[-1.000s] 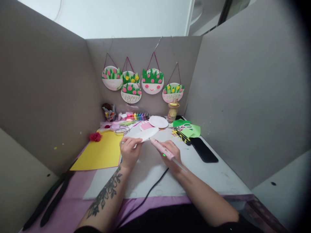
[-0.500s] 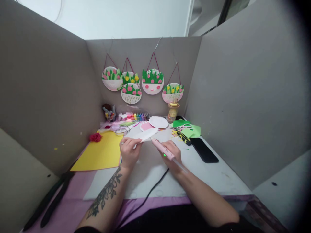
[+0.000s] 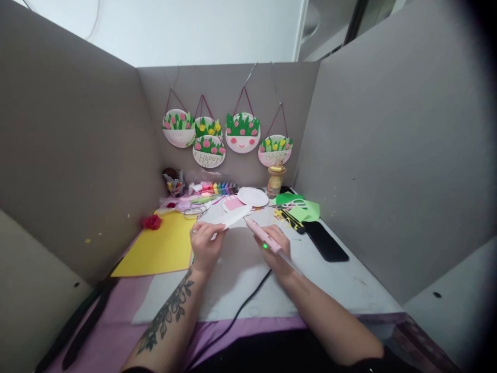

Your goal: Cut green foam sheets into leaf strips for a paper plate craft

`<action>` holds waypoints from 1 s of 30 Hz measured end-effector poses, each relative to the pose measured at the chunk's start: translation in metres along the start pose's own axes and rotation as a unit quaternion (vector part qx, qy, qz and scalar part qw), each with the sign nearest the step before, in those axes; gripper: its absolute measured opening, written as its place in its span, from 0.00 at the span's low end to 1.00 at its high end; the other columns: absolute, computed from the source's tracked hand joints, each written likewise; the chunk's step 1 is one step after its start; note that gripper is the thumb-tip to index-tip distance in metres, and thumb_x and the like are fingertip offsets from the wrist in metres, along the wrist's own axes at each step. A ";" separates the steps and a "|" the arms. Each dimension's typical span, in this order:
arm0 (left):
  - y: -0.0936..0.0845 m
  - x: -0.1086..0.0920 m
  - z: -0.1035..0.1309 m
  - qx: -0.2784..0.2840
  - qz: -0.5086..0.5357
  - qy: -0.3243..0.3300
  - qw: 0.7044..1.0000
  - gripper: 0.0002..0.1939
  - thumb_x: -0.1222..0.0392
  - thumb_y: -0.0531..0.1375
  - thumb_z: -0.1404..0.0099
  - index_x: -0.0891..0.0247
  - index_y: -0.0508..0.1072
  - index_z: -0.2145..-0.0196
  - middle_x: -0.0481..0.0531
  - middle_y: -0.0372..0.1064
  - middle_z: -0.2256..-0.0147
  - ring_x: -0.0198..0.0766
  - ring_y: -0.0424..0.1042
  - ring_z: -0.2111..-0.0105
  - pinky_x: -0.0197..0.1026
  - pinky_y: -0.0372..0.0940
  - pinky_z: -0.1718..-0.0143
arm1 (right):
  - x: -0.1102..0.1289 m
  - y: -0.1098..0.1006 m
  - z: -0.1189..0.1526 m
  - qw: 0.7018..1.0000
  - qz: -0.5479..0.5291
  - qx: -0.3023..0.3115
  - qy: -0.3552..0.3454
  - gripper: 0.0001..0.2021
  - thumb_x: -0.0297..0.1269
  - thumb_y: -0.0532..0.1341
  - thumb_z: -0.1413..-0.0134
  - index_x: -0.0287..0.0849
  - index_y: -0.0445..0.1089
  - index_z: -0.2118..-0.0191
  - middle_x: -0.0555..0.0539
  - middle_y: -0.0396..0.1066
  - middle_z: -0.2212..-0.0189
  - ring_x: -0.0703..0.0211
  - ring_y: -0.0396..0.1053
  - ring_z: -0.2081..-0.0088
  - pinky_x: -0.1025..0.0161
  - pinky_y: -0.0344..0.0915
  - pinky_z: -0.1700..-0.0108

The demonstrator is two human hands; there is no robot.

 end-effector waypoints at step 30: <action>-0.006 -0.006 -0.002 -0.022 0.014 0.016 1.000 0.02 0.62 0.64 0.41 0.57 0.73 0.70 0.45 0.75 0.73 0.35 0.70 0.75 0.43 0.60 0.62 | 0.001 -0.002 0.000 1.000 0.012 -0.005 -0.018 0.05 0.35 0.59 0.43 0.43 0.72 0.66 0.48 0.71 0.73 0.57 0.67 0.69 0.60 0.63 0.65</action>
Point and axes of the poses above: each hand's wrist, its own z-axis away from the middle knuckle, its own y-axis out of the palm, x = y × z, the point moved 8 cm from there along -z, towards the middle knuckle
